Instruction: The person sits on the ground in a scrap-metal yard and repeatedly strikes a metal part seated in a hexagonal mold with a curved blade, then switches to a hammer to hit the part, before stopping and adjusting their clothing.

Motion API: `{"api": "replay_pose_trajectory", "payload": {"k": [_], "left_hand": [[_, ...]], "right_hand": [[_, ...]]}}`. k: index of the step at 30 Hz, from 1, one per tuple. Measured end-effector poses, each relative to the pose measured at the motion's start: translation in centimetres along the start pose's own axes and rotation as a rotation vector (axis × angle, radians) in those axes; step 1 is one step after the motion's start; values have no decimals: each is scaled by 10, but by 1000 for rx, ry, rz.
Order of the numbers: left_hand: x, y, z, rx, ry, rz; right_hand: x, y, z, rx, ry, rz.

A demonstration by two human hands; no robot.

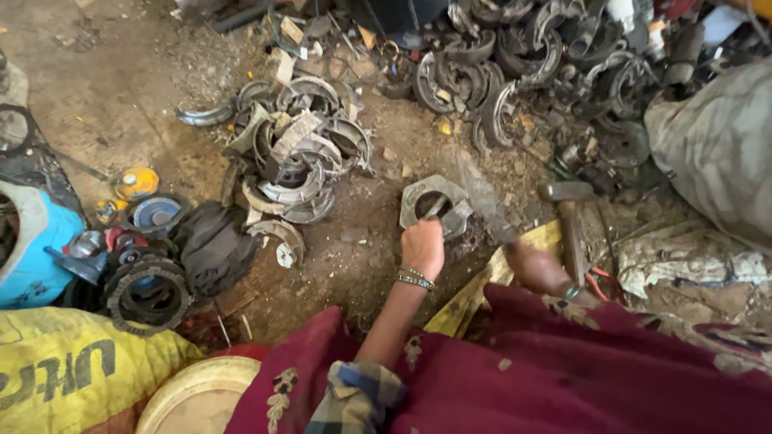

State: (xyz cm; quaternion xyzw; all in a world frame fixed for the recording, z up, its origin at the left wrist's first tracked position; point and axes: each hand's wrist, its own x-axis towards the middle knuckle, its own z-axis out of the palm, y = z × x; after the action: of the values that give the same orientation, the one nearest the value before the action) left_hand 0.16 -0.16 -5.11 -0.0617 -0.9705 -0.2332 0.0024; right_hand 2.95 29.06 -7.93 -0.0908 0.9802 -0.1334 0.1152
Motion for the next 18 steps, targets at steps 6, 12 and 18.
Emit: {"api": "replay_pose_trajectory", "payload": {"k": [6,12,18], "left_hand": [[3,-8,-15,-55,-18,-30],[2,-39,-23,-206,-113,-22],[4,-34,-37,-313,-141,33]], "right_hand": [[-11,12,15,-8,-112,178],[-25,0,11,268,124,184],[-30,4,28,44,-151,101]]}}
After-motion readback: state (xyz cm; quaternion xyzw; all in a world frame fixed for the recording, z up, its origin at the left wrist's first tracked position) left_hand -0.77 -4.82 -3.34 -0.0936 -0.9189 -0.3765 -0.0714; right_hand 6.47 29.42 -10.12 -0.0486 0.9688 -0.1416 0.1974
